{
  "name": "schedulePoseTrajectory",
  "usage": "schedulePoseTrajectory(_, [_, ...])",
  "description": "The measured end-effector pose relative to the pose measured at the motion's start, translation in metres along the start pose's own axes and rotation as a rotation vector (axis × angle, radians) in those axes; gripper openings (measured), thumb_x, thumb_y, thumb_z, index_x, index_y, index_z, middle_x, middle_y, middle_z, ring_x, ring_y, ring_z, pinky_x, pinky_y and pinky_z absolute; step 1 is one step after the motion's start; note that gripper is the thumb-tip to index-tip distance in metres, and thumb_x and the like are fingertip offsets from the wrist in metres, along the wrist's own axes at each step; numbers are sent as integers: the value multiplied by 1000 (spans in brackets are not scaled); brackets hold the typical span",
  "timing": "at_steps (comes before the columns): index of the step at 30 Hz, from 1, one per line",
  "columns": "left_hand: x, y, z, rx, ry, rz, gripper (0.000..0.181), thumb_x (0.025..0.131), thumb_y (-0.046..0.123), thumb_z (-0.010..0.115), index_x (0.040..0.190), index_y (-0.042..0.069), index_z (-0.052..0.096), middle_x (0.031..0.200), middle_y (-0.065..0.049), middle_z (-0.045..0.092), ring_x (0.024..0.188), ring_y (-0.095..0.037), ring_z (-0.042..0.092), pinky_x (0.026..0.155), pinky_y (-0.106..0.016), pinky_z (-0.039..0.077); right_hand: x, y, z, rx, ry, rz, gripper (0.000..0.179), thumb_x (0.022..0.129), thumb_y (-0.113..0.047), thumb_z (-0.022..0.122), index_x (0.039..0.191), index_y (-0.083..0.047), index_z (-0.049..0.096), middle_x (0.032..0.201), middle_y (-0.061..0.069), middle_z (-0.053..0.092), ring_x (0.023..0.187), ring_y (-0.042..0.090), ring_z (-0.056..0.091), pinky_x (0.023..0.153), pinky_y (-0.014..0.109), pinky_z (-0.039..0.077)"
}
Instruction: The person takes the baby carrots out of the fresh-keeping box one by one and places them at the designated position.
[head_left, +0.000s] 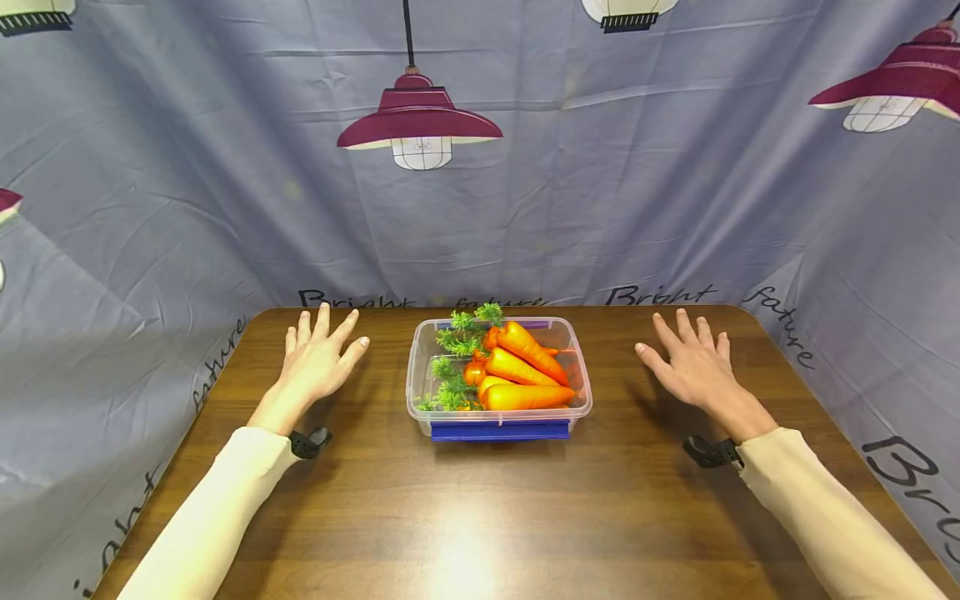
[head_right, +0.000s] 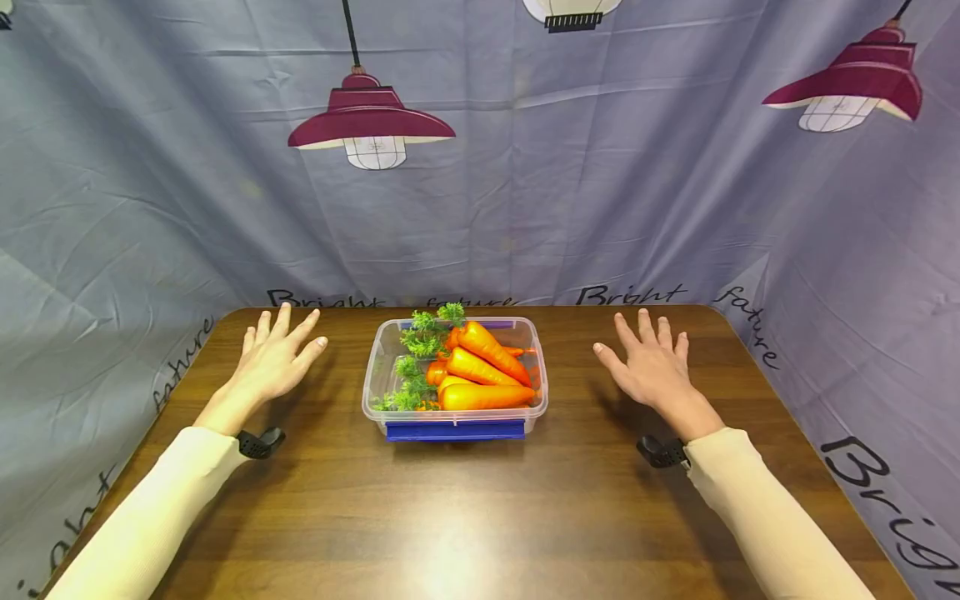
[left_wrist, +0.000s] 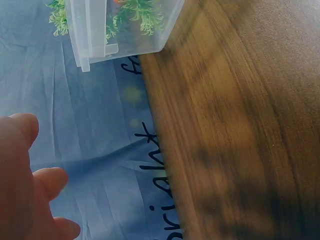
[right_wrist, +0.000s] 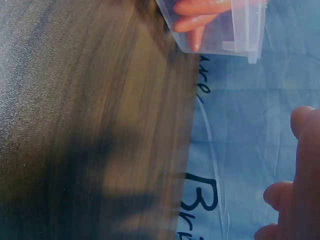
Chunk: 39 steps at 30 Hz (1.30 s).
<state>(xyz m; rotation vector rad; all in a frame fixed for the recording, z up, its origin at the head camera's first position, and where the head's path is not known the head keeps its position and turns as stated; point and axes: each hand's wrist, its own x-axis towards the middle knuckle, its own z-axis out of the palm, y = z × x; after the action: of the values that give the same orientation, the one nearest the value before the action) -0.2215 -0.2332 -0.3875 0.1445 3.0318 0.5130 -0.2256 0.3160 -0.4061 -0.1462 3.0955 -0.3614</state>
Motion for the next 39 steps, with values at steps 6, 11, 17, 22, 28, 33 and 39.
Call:
schedulePoseTrajectory(6, [3, 5, 3, 10, 10, 19, 70, 107, 58, 30, 164, 20, 19, 169, -29, -4, 153, -57, -12, 119, -73, -7, -3, 1, 1, -5, 2, -11, 84, 103, -66, 26, 163, -7, 18, 165, 36, 7, 147, 65, 6, 111, 82, -1])
schedulePoseTrajectory(11, [2, 10, 7, -18, 27, 50, 71, 106, 59, 33, 164, 21, 22, 169, -29, -1, 153, -58, -9, 120, -72, -6, -4, 1, 2, -2, -7, -10, 84, 103, -66, 25, 163, -7, 18, 164, 37, 8, 147, 65, 9, 112, 81, -2])
schedulePoseTrajectory(17, [-2, 18, 15, -139, 47, 84, 66, 106, 51, 42, 162, 21, 28, 169, -29, 6, 153, -58, -1, 121, -72, -2, -5, 2, 3, 10, -23, -9, 83, 104, -65, 25, 163, -8, 17, 164, 37, 8, 146, 66, 10, 113, 80, -3])
schedulePoseTrajectory(22, [-4, 30, 27, -290, 77, 135, 61, 106, 40, 48, 161, 19, 32, 167, -30, 16, 152, -57, 15, 119, -74, 13, -4, 2, 2, 15, -23, -12, 83, 104, -65, 24, 163, -9, 18, 164, 38, 9, 146, 66, 14, 113, 81, -1])
schedulePoseTrajectory(28, [-5, 44, 47, -491, 76, 153, 58, 105, 33, 51, 159, 17, 37, 166, -25, 26, 152, -48, 27, 117, -70, 27, -3, 1, 1, 15, -3, -21, 81, 105, -64, 25, 162, -8, 22, 163, 38, 13, 145, 65, 18, 112, 81, 1])
schedulePoseTrajectory(33, [-5, 50, 65, -664, 68, 132, 53, 105, 24, 53, 155, 13, 42, 163, -19, 37, 147, -44, 39, 119, -59, 34, -2, 1, -1, 6, -1, -20, 79, 105, -63, 25, 162, -8, 23, 163, 38, 14, 144, 64, 21, 112, 81, 2])
schedulePoseTrajectory(39, [-6, 56, 84, -795, 82, 97, 47, 103, 17, 57, 149, 12, 51, 160, -16, 44, 140, -42, 51, 109, -52, 48, -2, 2, -4, 0, -1, -32, 77, 106, -61, 24, 162, -8, 23, 162, 39, 14, 142, 66, 23, 110, 83, 4])
